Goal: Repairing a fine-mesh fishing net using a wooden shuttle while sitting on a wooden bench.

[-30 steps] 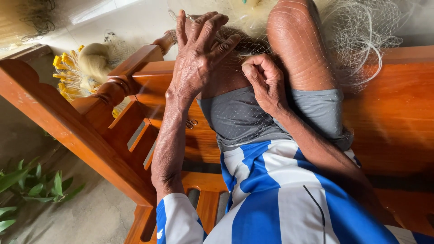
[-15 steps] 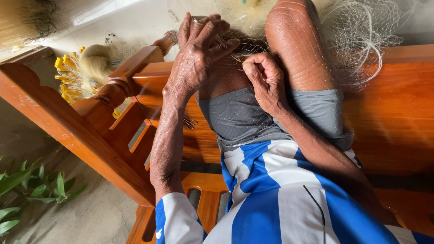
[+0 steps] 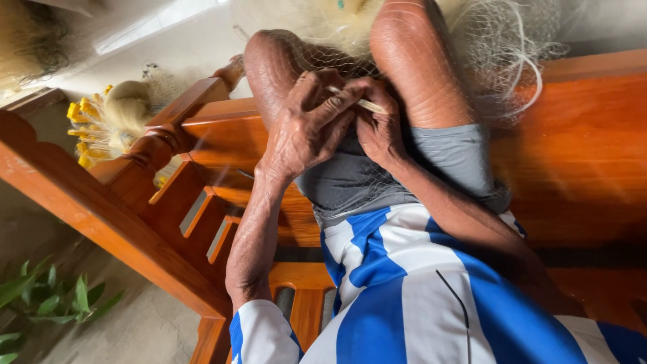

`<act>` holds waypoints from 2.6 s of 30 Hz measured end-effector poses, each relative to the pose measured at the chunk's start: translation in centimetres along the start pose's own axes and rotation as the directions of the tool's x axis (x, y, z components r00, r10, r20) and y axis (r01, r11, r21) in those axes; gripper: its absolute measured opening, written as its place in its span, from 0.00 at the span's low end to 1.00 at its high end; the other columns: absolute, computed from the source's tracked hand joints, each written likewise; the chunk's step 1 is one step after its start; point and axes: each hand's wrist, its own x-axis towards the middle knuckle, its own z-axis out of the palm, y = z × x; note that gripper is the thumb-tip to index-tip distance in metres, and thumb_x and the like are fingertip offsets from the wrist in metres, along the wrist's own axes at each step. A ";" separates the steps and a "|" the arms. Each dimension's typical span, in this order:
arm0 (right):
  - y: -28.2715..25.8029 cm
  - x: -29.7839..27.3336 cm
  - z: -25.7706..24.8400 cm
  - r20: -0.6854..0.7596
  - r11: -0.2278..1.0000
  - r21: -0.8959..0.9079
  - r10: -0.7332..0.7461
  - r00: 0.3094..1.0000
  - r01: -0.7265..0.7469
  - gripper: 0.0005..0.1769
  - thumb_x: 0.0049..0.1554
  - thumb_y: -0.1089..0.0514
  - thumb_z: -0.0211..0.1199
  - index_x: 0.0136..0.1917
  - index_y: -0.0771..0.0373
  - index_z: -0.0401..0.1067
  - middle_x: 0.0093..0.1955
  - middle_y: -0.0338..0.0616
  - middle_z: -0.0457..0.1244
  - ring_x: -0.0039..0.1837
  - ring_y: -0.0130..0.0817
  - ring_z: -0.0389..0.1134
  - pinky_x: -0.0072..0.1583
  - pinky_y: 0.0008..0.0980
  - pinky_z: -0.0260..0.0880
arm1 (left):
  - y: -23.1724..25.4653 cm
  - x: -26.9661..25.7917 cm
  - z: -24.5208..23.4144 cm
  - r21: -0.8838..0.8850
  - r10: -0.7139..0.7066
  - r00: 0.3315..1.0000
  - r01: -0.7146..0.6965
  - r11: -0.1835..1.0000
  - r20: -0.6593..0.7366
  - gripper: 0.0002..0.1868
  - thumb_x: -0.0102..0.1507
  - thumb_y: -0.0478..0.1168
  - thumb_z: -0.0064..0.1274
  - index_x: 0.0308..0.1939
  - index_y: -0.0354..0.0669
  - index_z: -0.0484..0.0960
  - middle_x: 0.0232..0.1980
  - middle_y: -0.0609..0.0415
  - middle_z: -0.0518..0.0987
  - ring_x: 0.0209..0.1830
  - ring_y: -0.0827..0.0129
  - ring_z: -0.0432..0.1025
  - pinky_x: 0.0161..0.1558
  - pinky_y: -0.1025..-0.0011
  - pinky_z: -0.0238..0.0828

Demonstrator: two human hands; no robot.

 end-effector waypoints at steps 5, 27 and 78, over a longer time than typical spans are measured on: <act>3.1 -1.5 0.7 -0.014 0.999 -0.046 -0.010 1.000 0.010 0.14 0.64 0.74 0.61 0.56 0.57 0.77 0.52 0.41 0.67 0.56 0.36 0.69 0.59 0.30 0.69 | 1.0 -1.0 1.8 0.011 -0.076 0.991 0.077 0.997 -0.110 0.13 0.74 0.30 0.60 0.63 0.39 0.81 0.64 0.36 0.71 0.68 0.45 0.73 0.61 0.52 0.89; -8.9 -6.4 -6.1 0.258 0.937 -0.348 0.078 0.963 0.017 0.03 0.66 0.57 0.68 0.53 0.54 0.81 0.38 0.37 0.69 0.43 0.38 0.73 0.51 0.34 0.75 | 10.1 -6.2 3.4 -0.070 -0.425 0.870 0.422 0.904 -0.251 0.20 0.69 0.45 0.61 0.63 0.42 0.83 0.42 0.48 0.80 0.23 0.57 0.75 0.29 0.62 0.79; -0.1 -4.7 -1.1 0.280 0.407 0.545 0.736 0.616 -0.733 0.18 0.69 0.52 0.62 0.67 0.64 0.73 0.42 0.36 0.58 0.43 0.19 0.60 0.42 0.18 0.64 | 13.4 -2.8 8.5 0.122 -0.510 0.816 0.555 0.823 -0.270 0.15 0.63 0.40 0.61 0.54 0.57 0.86 0.31 0.59 0.79 0.26 0.57 0.80 0.27 0.64 0.78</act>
